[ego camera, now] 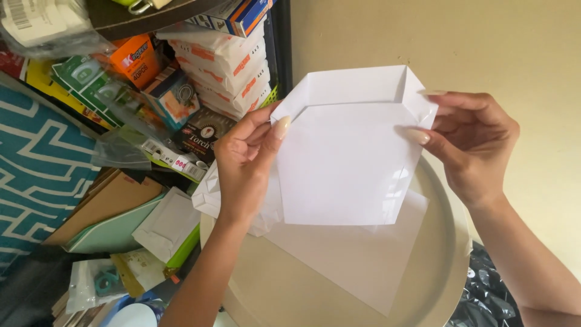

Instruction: The person is folding multiple sheets of white paper into envelope-like shapes using their hands.

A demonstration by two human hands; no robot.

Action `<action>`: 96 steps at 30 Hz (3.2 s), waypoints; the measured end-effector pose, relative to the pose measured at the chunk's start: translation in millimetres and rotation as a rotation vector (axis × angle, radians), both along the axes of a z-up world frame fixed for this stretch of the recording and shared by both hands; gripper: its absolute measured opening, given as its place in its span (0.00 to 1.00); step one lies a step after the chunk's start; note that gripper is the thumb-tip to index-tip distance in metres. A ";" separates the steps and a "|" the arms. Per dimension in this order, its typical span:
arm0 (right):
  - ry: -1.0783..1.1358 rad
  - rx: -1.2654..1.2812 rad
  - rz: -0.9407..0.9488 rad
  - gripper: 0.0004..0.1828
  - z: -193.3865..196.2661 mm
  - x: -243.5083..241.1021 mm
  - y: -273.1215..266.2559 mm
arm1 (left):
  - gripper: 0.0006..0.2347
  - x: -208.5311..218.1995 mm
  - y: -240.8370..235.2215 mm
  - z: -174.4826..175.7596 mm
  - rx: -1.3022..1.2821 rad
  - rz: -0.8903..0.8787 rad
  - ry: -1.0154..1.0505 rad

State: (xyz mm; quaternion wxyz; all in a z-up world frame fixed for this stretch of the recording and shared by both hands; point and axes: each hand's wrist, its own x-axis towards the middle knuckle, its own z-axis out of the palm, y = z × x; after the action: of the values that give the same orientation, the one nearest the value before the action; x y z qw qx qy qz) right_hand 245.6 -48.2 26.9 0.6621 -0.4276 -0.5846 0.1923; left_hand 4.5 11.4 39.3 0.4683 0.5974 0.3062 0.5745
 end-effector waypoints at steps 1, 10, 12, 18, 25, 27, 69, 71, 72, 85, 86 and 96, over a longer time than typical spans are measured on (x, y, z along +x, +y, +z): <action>-0.001 0.002 -0.003 0.21 -0.9 2.7 2.8 | 0.15 0.4 -0.3 1.7 0.002 -0.003 -0.001; 0.131 0.001 -0.006 0.13 4.0 5.6 29.6 | 0.16 1.7 11.6 -4.4 0.223 -0.131 -0.003; 0.149 -0.002 -0.003 0.13 4.6 5.8 35.4 | 0.08 4.7 18.5 -9.0 0.276 -0.150 -0.109; 0.190 -0.019 0.007 0.13 2.0 2.9 40.0 | 0.07 6.1 22.9 -7.6 0.413 -0.049 0.033; 0.169 0.015 -0.013 0.13 1.2 5.2 45.2 | 0.09 11.1 27.4 -4.0 0.359 -0.074 -0.009; 0.172 0.024 -0.004 0.13 1.9 4.8 45.9 | 0.10 11.6 31.6 -4.6 0.235 -0.097 -0.013; 0.021 0.094 -0.166 0.08 14.3 -13.6 12.9 | 0.03 45.1 -1.9 -3.2 0.301 0.061 -0.219; 0.026 0.122 -0.177 0.08 14.3 -13.6 12.6 | 0.03 45.8 -4.5 -0.4 0.310 0.063 -0.208; 0.029 0.149 -0.183 0.08 14.2 -13.7 12.6 | 0.03 45.9 -6.0 0.8 0.318 0.072 -0.199; 0.004 0.219 -0.247 0.12 22.2 -14.9 8.2 | 0.08 50.2 -11.1 10.0 0.283 0.039 -0.302; -0.005 0.227 -0.245 0.12 22.0 -14.0 8.4 | 0.12 50.4 -12.5 10.4 0.251 0.032 -0.324; -0.007 0.235 -0.137 0.23 30.0 -15.4 4.0 | 0.15 49.5 -15.8 15.1 0.208 0.036 -0.320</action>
State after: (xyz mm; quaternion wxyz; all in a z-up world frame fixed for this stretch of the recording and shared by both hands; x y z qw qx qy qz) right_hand 230.1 -44.2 56.8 0.7171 -0.3866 -0.5751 0.0752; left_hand 54.0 -4.4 54.4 0.4364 0.5379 0.1773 0.6991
